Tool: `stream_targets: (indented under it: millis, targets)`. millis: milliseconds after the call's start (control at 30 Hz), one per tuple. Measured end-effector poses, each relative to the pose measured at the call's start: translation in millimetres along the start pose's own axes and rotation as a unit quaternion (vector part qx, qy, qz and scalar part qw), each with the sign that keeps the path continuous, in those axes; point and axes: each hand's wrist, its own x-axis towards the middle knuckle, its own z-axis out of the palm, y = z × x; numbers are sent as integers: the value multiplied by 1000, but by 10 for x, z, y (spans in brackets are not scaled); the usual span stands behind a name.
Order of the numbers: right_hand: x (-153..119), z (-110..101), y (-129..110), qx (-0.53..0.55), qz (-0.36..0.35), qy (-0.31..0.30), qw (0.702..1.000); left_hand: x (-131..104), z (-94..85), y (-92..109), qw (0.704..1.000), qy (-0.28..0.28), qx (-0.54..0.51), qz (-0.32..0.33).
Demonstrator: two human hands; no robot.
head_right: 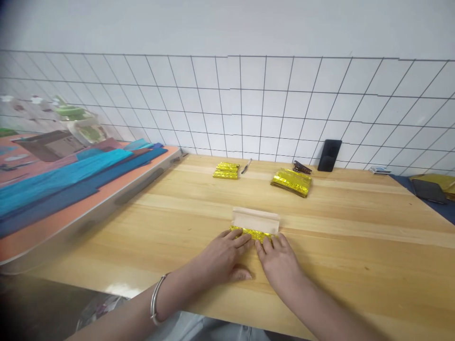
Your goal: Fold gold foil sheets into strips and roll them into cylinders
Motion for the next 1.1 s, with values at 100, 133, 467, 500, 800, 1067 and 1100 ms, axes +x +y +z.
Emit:
stream_targets:
  millis: [100,133,467,500,800,1067,1100]
  targets:
    - [-23,16,29,-15,-11,-6,1000,-1,-7,-64,1000,-6,2,20]
    - [-34,27,38,-19,-10,-8,1000,-6,-9,-88,1000,-5,0,26]
    - [-108,97,128,-26,-20,-19,999,-79,-3,-258,998,-3,-39,47]
    - [-114,96,141,-25,-20,-17,999,-81,-5,-260,998,-3,-42,43]
    - [-213,138,252,-8,-21,8,1000,-104,-7,-308,998,-4,-57,38]
    - [-320,159,336,-9,-20,13,1000,-150,-25,-386,997,-10,-61,49]
    - [-328,163,343,-8,-20,16,1000,-162,-24,-401,997,-10,-61,48]
